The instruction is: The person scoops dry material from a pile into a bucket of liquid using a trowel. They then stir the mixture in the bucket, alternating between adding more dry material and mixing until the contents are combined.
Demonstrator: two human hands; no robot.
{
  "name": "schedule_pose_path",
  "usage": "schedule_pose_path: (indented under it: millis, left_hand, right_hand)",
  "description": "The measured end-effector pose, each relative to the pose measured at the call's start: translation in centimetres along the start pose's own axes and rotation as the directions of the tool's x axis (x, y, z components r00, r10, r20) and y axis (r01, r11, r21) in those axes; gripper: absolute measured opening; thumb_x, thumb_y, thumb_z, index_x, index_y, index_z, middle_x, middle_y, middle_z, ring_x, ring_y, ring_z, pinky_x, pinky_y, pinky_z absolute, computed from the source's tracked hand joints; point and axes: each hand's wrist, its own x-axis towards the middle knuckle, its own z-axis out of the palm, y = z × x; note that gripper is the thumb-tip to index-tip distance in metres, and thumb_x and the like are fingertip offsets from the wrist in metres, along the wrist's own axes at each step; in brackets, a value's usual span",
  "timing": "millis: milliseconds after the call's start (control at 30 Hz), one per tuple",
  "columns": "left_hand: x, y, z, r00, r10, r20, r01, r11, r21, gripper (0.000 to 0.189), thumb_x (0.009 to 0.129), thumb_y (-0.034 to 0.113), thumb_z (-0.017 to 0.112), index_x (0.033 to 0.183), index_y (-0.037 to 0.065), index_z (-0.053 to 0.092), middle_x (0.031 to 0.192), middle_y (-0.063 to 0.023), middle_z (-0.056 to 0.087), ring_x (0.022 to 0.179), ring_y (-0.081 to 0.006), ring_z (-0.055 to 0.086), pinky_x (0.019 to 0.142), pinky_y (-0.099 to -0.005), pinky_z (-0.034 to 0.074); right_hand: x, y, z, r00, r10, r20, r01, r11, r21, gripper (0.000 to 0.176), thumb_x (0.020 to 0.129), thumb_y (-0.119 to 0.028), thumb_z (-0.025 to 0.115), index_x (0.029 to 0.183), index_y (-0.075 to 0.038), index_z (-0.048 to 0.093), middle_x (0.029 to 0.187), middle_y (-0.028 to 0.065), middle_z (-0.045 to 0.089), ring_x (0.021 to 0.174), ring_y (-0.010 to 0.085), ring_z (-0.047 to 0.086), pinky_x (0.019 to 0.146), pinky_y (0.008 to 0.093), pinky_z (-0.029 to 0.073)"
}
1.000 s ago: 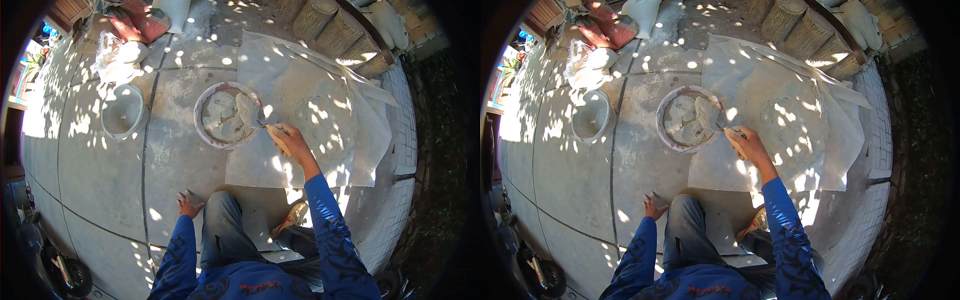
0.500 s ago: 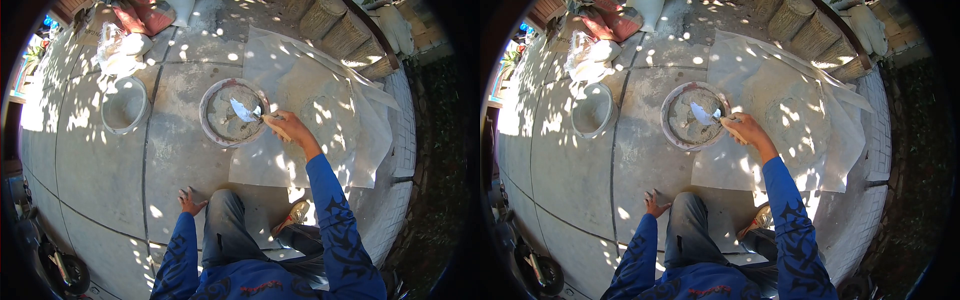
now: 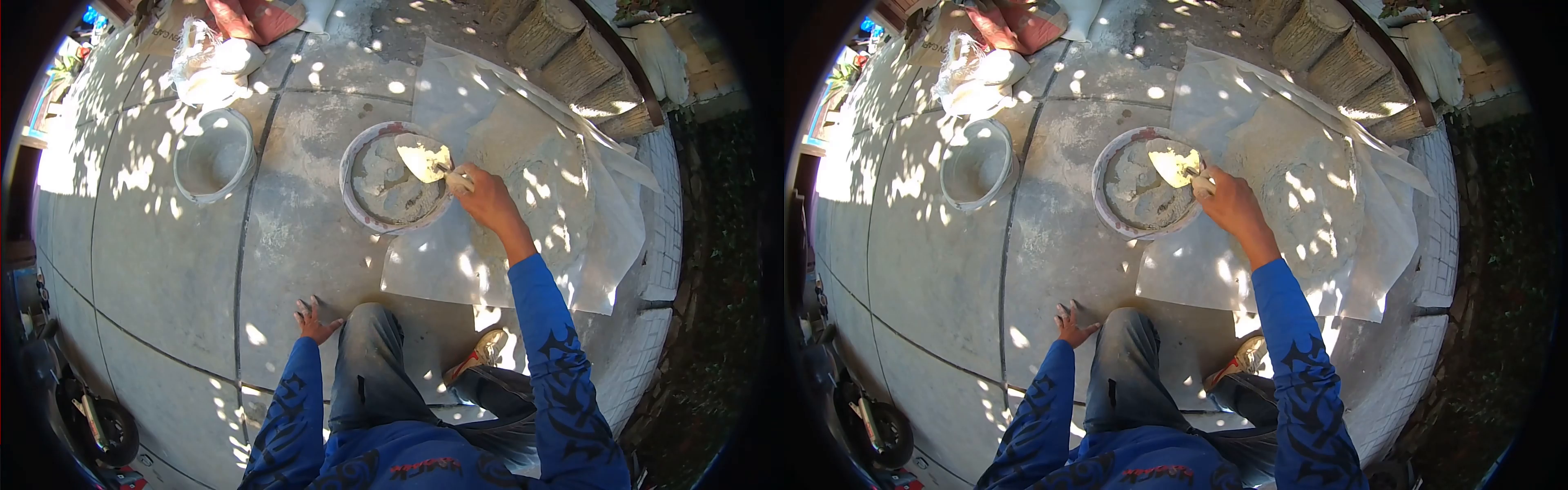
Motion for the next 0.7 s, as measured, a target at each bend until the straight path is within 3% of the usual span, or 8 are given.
schedule_pose_path:
  millis: [33,133,267,367,433,467,533,700]
  left_hand:
    - [0.1,0.0,0.0,1.0,0.003,-0.004,-0.003,1.0,0.016,0.132,0.068,0.078,0.072,0.161,0.02,-0.002,0.161,-0.0314,-0.015,0.146,-0.0567,-0.011,0.121,-0.0584,0.005]
    - [0.2,0.0,0.1,1.0,0.013,-0.005,-0.012,0.999,0.033,0.132,0.069,0.079,0.07,0.161,0.019,-0.002,0.161,-0.0326,-0.014,0.146,-0.0565,-0.012,0.121,-0.0576,0.003]
    - [-0.4,0.6,-0.8,1.0,0.003,0.024,-0.003,1.0,0.015,0.131,0.07,0.079,0.069,0.161,0.019,-0.003,0.16,-0.0336,-0.014,0.147,-0.0564,-0.012,0.121,-0.0568,0.001]
    - [0.2,0.0,-0.6,1.0,0.013,0.025,-0.013,0.999,0.031,0.128,0.072,0.077,0.069,0.161,0.021,-0.003,0.161,-0.0322,-0.015,0.146,-0.0563,-0.012,0.121,-0.0576,0.003]
    - [0.6,-0.6,-0.4,0.999,0.01,0.042,-0.01,1.0,0.003,0.126,0.073,0.076,0.069,0.161,0.022,-0.004,0.161,-0.0313,-0.016,0.146,-0.0564,-0.013,0.121,-0.0586,0.004]
    - [0.7,-0.9,-0.4,0.999,-0.005,0.054,0.007,1.0,-0.029,0.125,0.074,0.075,0.069,0.161,0.023,-0.005,0.161,-0.0303,-0.017,0.146,-0.0565,-0.013,0.12,-0.0595,0.006]
    - [0.9,-1.1,-0.4,0.998,-0.003,0.07,0.005,0.999,-0.032,0.124,0.076,0.073,0.07,0.161,0.024,-0.006,0.161,-0.0292,-0.019,0.146,-0.0565,-0.014,0.12,-0.0606,0.007]
    - [0.7,-1.0,-1.0,0.996,-0.023,0.089,0.028,0.998,-0.059,0.119,0.08,0.068,0.069,0.16,0.026,-0.008,0.161,-0.0259,-0.023,0.146,-0.0568,-0.014,0.119,-0.0629,0.009]
  right_hand:
    - [0.0,-0.6,0.4,0.976,-0.166,-0.138,0.138,0.971,-0.195,0.033,0.088,-0.022,0.067,0.117,-0.008,0.062,0.09,0.0156,0.071,0.079,0.033,0.071,0.069,0.0466,0.055]
    - [-0.8,-2.9,0.9,0.943,-0.272,-0.192,0.207,0.93,-0.305,0.036,0.086,-0.019,0.069,0.12,-0.011,0.06,0.1,0.0182,0.069,0.09,0.0434,0.066,0.074,0.0508,0.052]
    - [-1.7,-2.9,-0.1,0.972,-0.099,-0.212,0.022,0.94,-0.34,0.04,0.085,-0.019,0.071,0.122,-0.012,0.058,0.108,0.0166,0.068,0.094,0.0418,0.067,0.077,0.0481,0.053]
    - [-3.0,3.2,-0.4,0.895,-0.093,-0.437,0.022,0.986,-0.165,0.036,0.087,-0.019,0.07,0.121,-0.013,0.059,0.104,0.0158,0.068,0.091,0.0387,0.068,0.077,0.0487,0.052]
    - [-3.5,10.2,0.5,0.831,0.034,-0.555,0.016,0.996,0.085,0.032,0.09,-0.023,0.07,0.118,-0.012,0.06,0.091,0.0138,0.069,0.073,0.0295,0.069,0.063,0.0442,0.053]
    - [-4.0,13.2,0.7,0.826,0.048,-0.562,-0.005,0.997,0.078,0.032,0.09,-0.023,0.07,0.118,-0.012,0.06,0.091,0.0138,0.069,0.073,0.0295,0.069,0.063,0.0442,0.053]
    - [-5.1,18.9,0.9,0.763,0.561,-0.321,-0.322,0.76,0.564,0.03,0.092,-0.029,0.07,0.116,-0.012,0.061,0.077,0.0099,0.066,0.056,0.0201,0.063,0.048,0.0368,0.048]
    - [-5.7,29.4,2.5,0.509,0.795,-0.329,-0.432,0.567,0.701,0.03,0.092,-0.031,0.069,0.113,-0.011,0.061,0.068,0.0067,0.062,0.049,0.0168,0.06,0.04,0.0318,0.043]
